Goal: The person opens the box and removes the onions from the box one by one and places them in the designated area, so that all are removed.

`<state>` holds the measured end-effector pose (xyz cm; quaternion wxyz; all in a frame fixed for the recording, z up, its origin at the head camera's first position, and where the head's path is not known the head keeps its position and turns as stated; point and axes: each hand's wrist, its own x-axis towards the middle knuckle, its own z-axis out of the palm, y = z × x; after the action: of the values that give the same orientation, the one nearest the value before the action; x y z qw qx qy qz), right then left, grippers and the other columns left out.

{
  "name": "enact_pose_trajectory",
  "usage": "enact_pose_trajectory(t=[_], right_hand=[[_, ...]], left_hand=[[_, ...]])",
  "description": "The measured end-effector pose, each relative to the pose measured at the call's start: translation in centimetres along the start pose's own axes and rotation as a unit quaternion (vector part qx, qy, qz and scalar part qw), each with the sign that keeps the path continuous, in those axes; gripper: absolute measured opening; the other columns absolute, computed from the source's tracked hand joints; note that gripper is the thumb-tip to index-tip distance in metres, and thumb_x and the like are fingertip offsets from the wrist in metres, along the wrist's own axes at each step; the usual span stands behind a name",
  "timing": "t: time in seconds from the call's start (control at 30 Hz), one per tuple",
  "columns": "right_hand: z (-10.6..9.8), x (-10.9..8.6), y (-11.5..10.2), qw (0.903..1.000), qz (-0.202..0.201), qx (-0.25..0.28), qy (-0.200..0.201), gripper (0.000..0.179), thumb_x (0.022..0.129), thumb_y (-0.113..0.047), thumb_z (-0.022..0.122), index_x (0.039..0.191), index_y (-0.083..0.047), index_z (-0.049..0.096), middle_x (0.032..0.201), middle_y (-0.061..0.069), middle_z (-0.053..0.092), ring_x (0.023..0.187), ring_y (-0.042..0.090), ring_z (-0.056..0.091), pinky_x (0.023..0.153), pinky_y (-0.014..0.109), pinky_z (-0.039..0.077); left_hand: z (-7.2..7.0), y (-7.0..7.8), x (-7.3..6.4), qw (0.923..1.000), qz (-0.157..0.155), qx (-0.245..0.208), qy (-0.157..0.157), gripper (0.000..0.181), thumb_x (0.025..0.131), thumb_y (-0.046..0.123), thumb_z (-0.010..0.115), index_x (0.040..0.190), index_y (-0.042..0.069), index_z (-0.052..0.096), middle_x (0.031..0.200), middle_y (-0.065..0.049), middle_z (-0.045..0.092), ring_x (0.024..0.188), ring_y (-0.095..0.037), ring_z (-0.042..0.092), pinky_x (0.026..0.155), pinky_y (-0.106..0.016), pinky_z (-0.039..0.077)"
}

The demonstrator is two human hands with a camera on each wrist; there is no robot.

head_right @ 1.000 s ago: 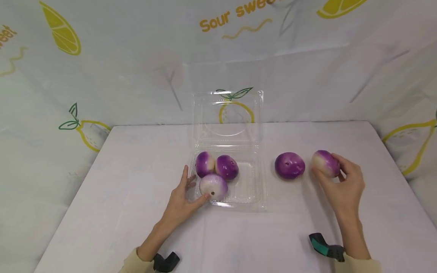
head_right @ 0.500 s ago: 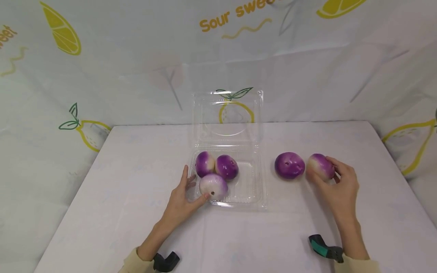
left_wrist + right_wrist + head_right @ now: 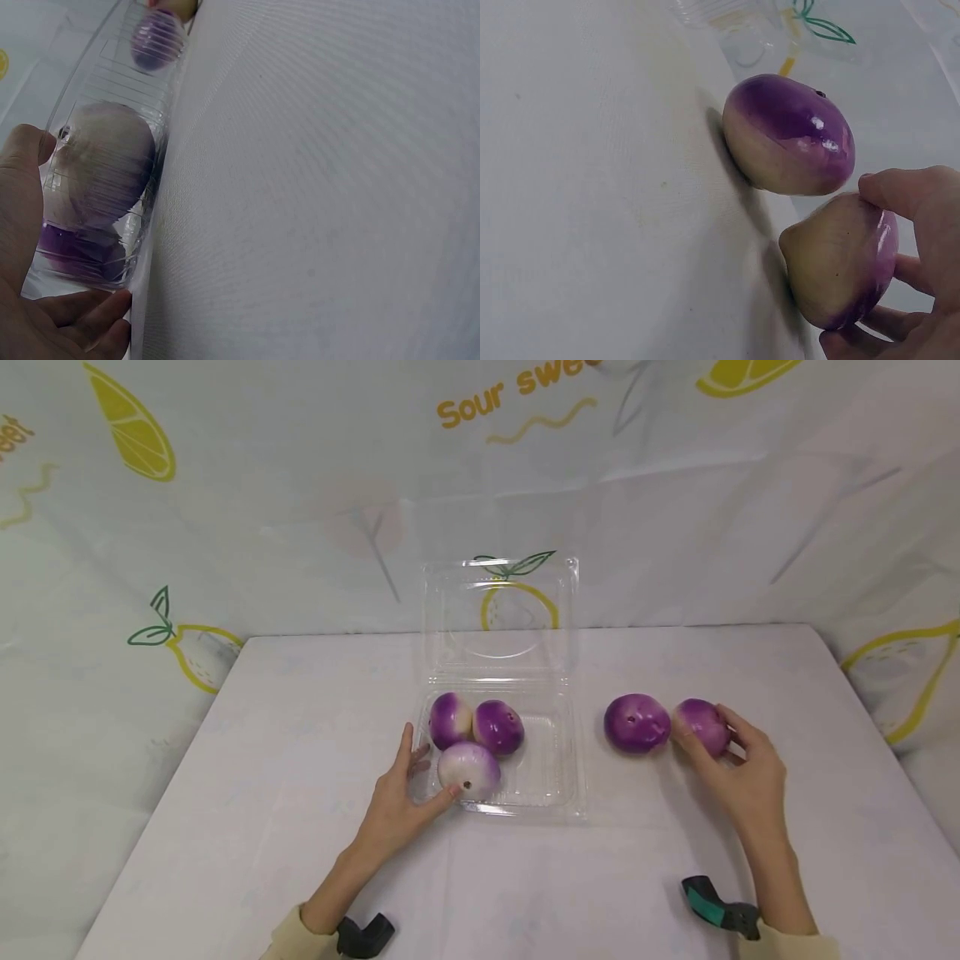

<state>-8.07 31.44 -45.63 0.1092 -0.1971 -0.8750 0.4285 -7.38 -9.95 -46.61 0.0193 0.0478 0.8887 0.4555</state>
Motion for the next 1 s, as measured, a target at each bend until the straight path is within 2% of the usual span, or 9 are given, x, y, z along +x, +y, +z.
enact_pose_trajectory(t=[0.07, 0.2, 0.3, 0.47, 0.53, 0.67, 0.77, 0.9, 1.0], right_hand=[[-0.07, -0.01, 0.09, 0.9997, -0.007, -0.007, -0.021, 0.077, 0.094, -0.040, 0.073, 0.157, -0.010, 0.041, 0.156, 0.027, 0.044, 0.122, -0.002, 0.047, 0.083, -0.008, 0.035], [-0.03, -0.03, 0.24, 0.9990, -0.031, -0.005, -0.032, 0.080, 0.093, -0.036, 0.074, 0.158, -0.008, 0.038, 0.154, 0.031, 0.043, 0.122, -0.004, 0.044, 0.084, -0.009, 0.034], [0.02, -0.05, 0.23, 0.9985, -0.048, -0.001, -0.026, 0.080, 0.092, -0.031, 0.076, 0.157, -0.004, 0.039, 0.149, 0.032, 0.042, 0.113, -0.011, 0.036, 0.082, -0.009, 0.035], [0.19, -0.06, 0.16, 0.9977, -0.067, 0.007, -0.003, 0.080, 0.089, -0.024, 0.079, 0.154, 0.002, 0.041, 0.146, 0.032, 0.041, 0.109, -0.009, 0.034, 0.082, -0.009, 0.034], [0.26, -0.05, 0.15, 0.9976, -0.069, 0.005, 0.005, 0.082, 0.088, -0.022, 0.080, 0.155, 0.001, 0.040, 0.146, 0.033, 0.039, 0.112, -0.002, 0.038, 0.084, -0.009, 0.033], [0.41, 0.00, 0.08, 0.9973, -0.070, -0.014, 0.015, 0.087, 0.085, -0.022, 0.083, 0.156, 0.000, 0.039, 0.147, 0.035, 0.037, 0.118, 0.022, 0.045, 0.088, -0.007, 0.034], [0.52, 0.05, -0.05, 0.9976, -0.060, -0.029, 0.018, 0.087, 0.084, -0.021, 0.084, 0.156, 0.000, 0.039, 0.148, 0.035, 0.033, 0.124, 0.040, 0.045, 0.102, 0.002, 0.038], [0.63, 0.05, -0.28, 0.9982, -0.042, -0.038, 0.021, 0.086, 0.085, -0.018, 0.084, 0.156, -0.001, 0.038, 0.151, 0.034, 0.031, 0.132, 0.048, 0.042, 0.117, 0.024, 0.039], [0.61, 0.03, -0.42, 0.9981, -0.040, -0.041, 0.024, 0.087, 0.083, -0.019, 0.085, 0.156, -0.002, 0.040, 0.150, 0.031, 0.032, 0.130, 0.044, 0.043, 0.114, 0.017, 0.040]], left_hand=[[0.01, -0.02, 0.02, 1.0000, -0.001, 0.000, -0.001, 0.116, 0.082, 0.053, 0.080, 0.165, 0.010, 0.010, 0.154, -0.019, 0.051, 0.140, -0.034, 0.054, 0.113, -0.056, 0.045], [0.02, -0.08, 0.07, 1.0000, -0.003, 0.000, -0.002, 0.116, 0.082, 0.052, 0.079, 0.166, 0.010, 0.010, 0.154, -0.018, 0.052, 0.140, -0.033, 0.054, 0.113, -0.055, 0.045], [0.01, -0.06, 0.05, 1.0000, -0.001, -0.001, -0.002, 0.116, 0.083, 0.052, 0.079, 0.165, 0.010, 0.010, 0.154, -0.018, 0.052, 0.140, -0.033, 0.054, 0.113, -0.055, 0.045], [0.02, -0.07, 0.06, 1.0000, -0.002, -0.001, -0.002, 0.116, 0.083, 0.052, 0.079, 0.166, 0.011, 0.010, 0.154, -0.018, 0.052, 0.140, -0.034, 0.053, 0.114, -0.056, 0.045], [0.02, -0.07, 0.07, 1.0000, -0.002, 0.000, -0.002, 0.116, 0.083, 0.053, 0.079, 0.166, 0.011, 0.010, 0.154, -0.018, 0.052, 0.140, -0.034, 0.053, 0.114, -0.056, 0.045], [0.02, -0.06, 0.05, 1.0000, -0.001, 0.001, -0.001, 0.115, 0.083, 0.053, 0.079, 0.166, 0.012, 0.010, 0.154, -0.018, 0.052, 0.140, -0.034, 0.053, 0.114, -0.056, 0.045], [0.01, -0.04, 0.05, 1.0000, -0.001, 0.000, -0.001, 0.115, 0.083, 0.053, 0.079, 0.166, 0.012, 0.010, 0.154, -0.018, 0.052, 0.141, -0.034, 0.053, 0.114, -0.056, 0.044], [0.02, -0.04, 0.05, 1.0000, -0.001, -0.001, -0.002, 0.116, 0.083, 0.054, 0.079, 0.166, 0.012, 0.010, 0.154, -0.018, 0.052, 0.141, -0.034, 0.053, 0.114, -0.056, 0.045], [0.02, -0.05, 0.08, 1.0000, 0.000, 0.000, -0.001, 0.115, 0.083, 0.054, 0.078, 0.166, 0.012, 0.010, 0.154, -0.018, 0.052, 0.141, -0.034, 0.053, 0.113, -0.056, 0.045]])
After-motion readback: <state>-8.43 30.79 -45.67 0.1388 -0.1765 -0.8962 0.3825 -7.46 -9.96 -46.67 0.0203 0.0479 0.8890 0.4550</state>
